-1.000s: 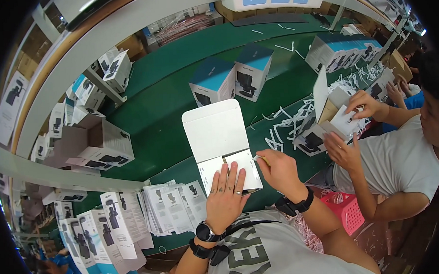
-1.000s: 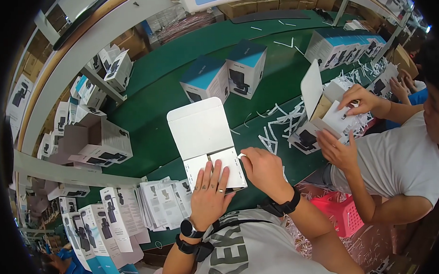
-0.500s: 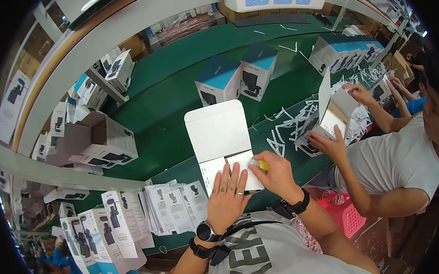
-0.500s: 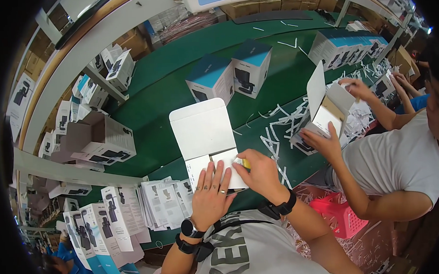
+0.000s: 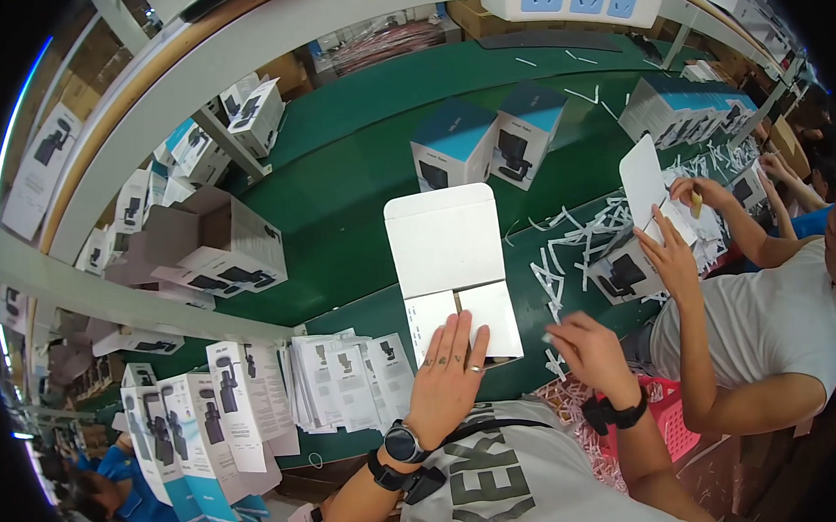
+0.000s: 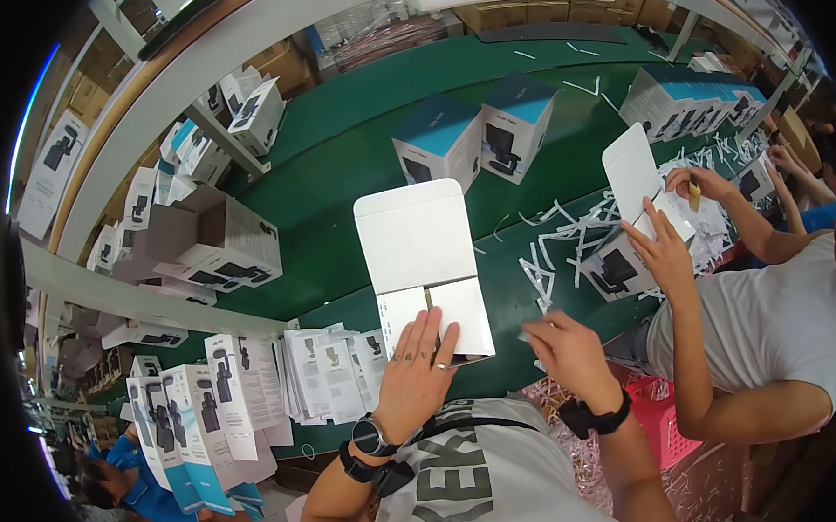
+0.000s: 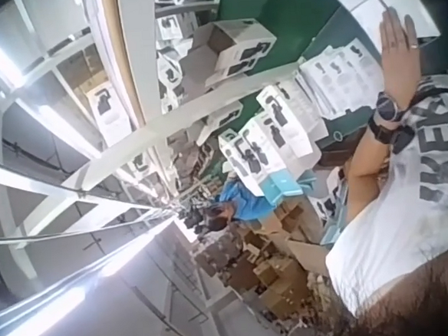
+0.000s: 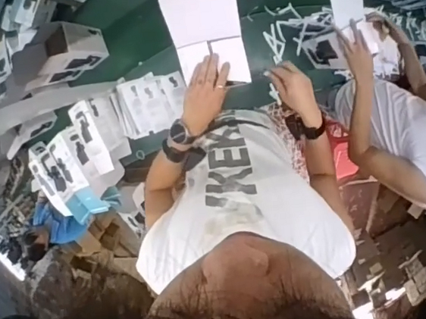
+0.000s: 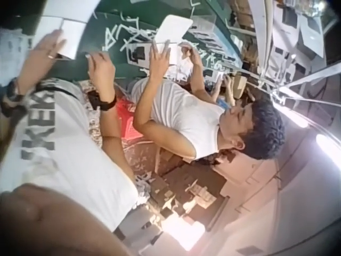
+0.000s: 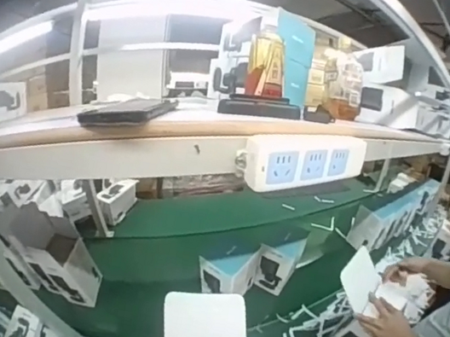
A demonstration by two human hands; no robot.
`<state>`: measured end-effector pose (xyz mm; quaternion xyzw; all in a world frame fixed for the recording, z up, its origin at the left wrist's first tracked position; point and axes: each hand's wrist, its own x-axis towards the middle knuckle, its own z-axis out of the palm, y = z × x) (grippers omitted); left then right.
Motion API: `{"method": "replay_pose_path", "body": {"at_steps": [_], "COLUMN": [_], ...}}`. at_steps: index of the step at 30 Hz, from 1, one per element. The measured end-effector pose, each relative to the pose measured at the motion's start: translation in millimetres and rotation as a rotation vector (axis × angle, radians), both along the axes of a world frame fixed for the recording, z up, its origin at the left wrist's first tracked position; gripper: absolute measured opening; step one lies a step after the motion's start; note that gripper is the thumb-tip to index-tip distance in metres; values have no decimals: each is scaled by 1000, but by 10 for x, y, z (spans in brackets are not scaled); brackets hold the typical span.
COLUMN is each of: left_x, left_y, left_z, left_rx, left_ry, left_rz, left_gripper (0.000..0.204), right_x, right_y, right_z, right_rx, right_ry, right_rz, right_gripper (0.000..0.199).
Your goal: Packaging small electronic devices, blue inserts, and manuals into cardboard boxes on an assembly line.
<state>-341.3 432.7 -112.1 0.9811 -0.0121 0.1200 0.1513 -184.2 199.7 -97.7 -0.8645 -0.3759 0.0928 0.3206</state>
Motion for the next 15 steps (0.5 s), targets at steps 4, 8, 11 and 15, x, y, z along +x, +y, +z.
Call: {"method": "replay_pose_path", "body": {"at_steps": [4,8,11,15], "left_x": [-48,-85,-116,-113], "left_y": [-74,-94,-76,-45], "left_z": [37,-92,-117,-109], "left_rx": [172,203,167,119], "left_ry": [83,126,89,106], "left_rz": [14,28,6,-4], "left_gripper": [59,55,53,51], "right_x": [-46,46,57,17], "right_y": [1028,1618,1798,1803], "right_z": [307,13,-111,-133], "right_rx": [350,338,313,337], "right_ry": [-70,-171,-242,-224], "right_rz": [184,297,320,335], "right_gripper": [14,20,16,14]}}
